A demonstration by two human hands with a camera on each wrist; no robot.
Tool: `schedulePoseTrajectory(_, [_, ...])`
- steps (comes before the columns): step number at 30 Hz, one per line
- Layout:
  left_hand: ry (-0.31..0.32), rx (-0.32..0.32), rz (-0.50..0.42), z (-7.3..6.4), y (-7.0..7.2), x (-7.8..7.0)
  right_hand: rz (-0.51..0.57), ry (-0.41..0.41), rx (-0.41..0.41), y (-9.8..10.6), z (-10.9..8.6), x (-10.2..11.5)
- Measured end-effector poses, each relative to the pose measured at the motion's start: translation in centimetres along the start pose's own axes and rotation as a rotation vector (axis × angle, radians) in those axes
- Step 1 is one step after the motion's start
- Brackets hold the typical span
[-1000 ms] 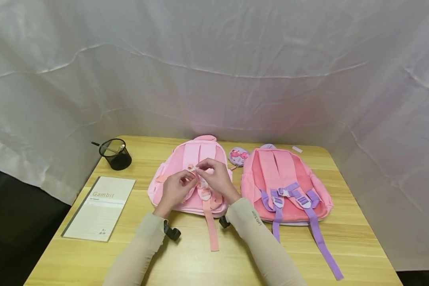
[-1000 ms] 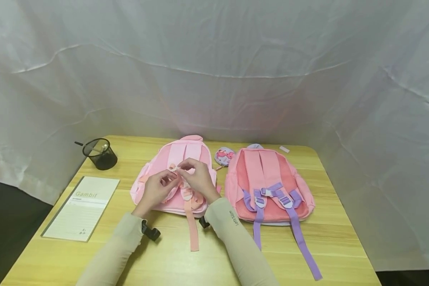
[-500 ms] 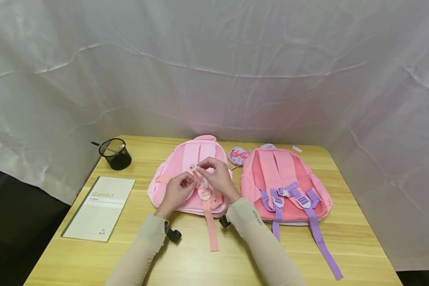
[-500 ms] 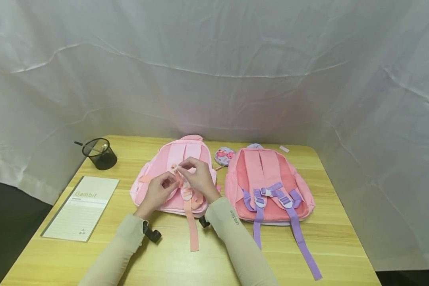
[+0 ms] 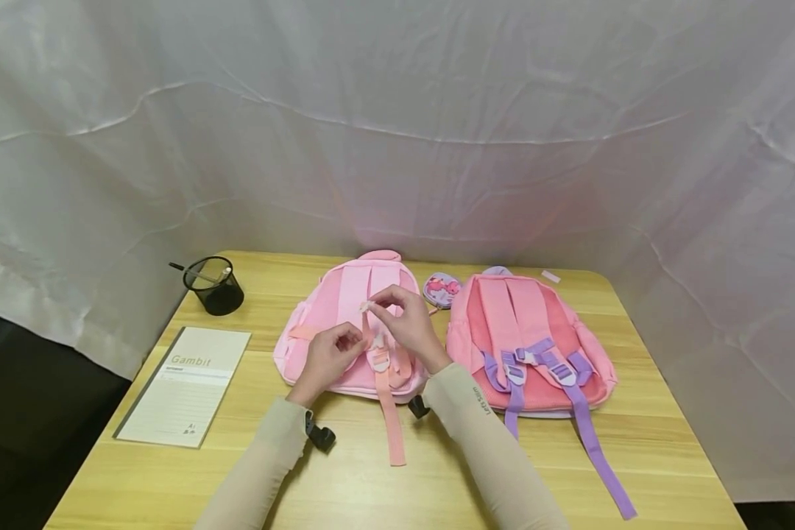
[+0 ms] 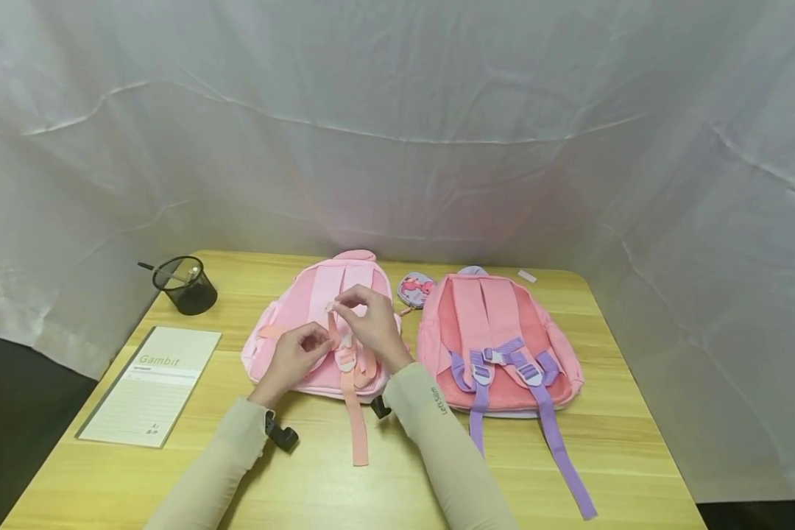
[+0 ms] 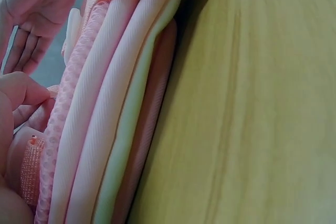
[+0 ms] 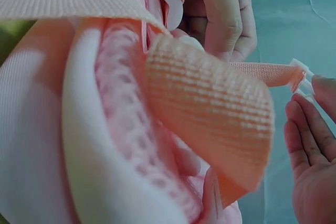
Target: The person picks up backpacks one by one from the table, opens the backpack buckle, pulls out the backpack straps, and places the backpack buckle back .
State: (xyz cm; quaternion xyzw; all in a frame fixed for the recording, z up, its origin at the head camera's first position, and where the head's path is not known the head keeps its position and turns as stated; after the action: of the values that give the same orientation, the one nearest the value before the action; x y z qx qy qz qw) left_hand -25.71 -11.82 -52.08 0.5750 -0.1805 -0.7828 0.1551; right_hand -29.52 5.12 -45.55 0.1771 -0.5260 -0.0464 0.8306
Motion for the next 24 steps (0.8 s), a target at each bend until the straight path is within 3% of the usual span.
schedulePoseTrajectory(6, [0.007, 0.003, 0.015, -0.1, 0.0, 0.1, 0.013, 0.008, 0.002, 0.1, 0.0, -0.4])
schedulePoseTrajectory(16, [-0.035, 0.040, 0.020, 0.1, -0.8, -0.2, -0.017, -0.020, -0.031, 1.2, -0.7, -1.0])
schedulePoseTrajectory(24, [-0.019, 0.025, 0.053, -0.2, -0.3, 0.0, -0.028, -0.021, 0.006, 1.0, -0.6, -0.9])
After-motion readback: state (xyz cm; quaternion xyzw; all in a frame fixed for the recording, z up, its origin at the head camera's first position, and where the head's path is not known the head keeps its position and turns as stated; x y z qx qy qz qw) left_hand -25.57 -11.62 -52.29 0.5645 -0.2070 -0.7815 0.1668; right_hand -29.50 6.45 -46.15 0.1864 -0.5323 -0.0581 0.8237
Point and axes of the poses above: each hand's wrist, its own z-axis towards the middle knuckle, its own y-axis out of the back of the hand, x = y × z, the point moved 5 cm from there along z, towards the middle knuckle, and after that the axes turned 1 degree about -z, right-handed, at the moved point
